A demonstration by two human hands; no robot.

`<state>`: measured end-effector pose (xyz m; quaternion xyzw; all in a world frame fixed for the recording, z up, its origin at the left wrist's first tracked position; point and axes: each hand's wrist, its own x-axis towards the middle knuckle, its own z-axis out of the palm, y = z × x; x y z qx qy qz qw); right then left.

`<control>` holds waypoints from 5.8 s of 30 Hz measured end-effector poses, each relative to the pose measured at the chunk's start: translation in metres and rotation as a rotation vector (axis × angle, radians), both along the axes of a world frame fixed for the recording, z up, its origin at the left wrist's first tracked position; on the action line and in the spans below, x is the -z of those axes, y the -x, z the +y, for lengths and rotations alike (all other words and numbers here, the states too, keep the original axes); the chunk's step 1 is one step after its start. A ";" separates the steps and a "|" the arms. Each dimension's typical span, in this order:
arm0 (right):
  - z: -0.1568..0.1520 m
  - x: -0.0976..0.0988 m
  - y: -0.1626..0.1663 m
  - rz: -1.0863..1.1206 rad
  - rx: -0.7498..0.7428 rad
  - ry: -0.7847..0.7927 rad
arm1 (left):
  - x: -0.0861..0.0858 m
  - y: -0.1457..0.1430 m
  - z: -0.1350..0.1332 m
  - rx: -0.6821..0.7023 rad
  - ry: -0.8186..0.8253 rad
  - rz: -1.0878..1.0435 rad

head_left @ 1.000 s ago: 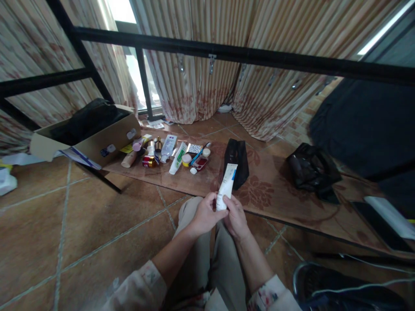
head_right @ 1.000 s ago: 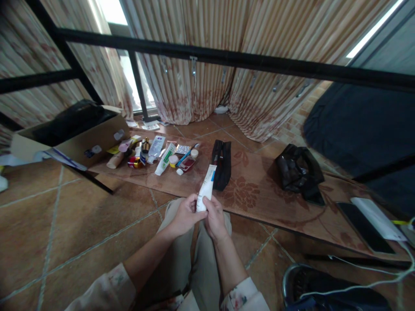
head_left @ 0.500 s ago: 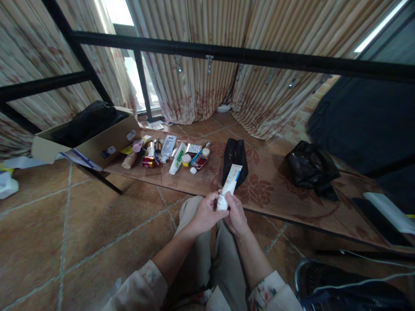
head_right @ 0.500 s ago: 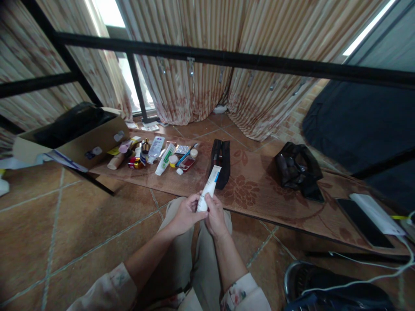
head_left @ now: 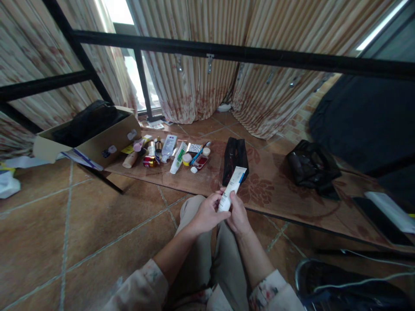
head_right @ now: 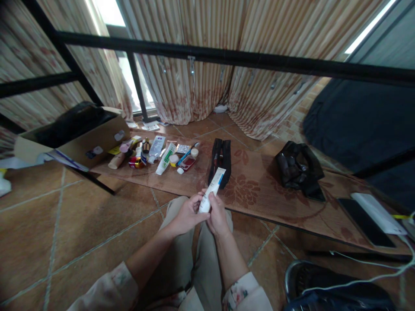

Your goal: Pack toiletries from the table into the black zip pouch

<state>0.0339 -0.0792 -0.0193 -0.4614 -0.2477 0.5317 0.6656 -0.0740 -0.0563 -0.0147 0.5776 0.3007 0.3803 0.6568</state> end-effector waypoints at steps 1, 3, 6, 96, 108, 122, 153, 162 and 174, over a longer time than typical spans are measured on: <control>0.000 0.000 0.000 0.006 0.003 0.006 | 0.001 0.000 0.000 0.000 -0.010 0.016; 0.000 -0.001 0.000 0.003 0.006 0.020 | 0.002 0.000 0.000 0.004 -0.031 0.043; 0.000 -0.001 0.001 -0.018 -0.002 0.035 | 0.003 0.001 0.000 0.001 -0.056 0.063; -0.009 -0.014 -0.002 -0.324 0.085 -0.046 | -0.021 0.020 0.004 -0.167 0.115 0.108; 0.013 0.011 -0.146 -1.035 0.299 0.140 | -0.118 -0.016 0.077 -0.263 -0.161 0.375; 0.039 0.036 -0.165 -1.736 0.228 0.311 | -0.113 -0.099 0.123 -0.297 -0.769 1.207; 0.038 0.038 -0.166 -1.818 0.196 0.375 | -0.015 -0.008 0.125 -0.480 -0.457 0.914; 0.039 0.044 -0.173 -1.877 0.172 0.366 | -0.009 -0.053 0.133 -0.250 -0.430 0.669; 0.044 0.053 -0.181 -2.017 0.126 0.355 | 0.010 -0.070 0.159 -0.072 -0.430 0.629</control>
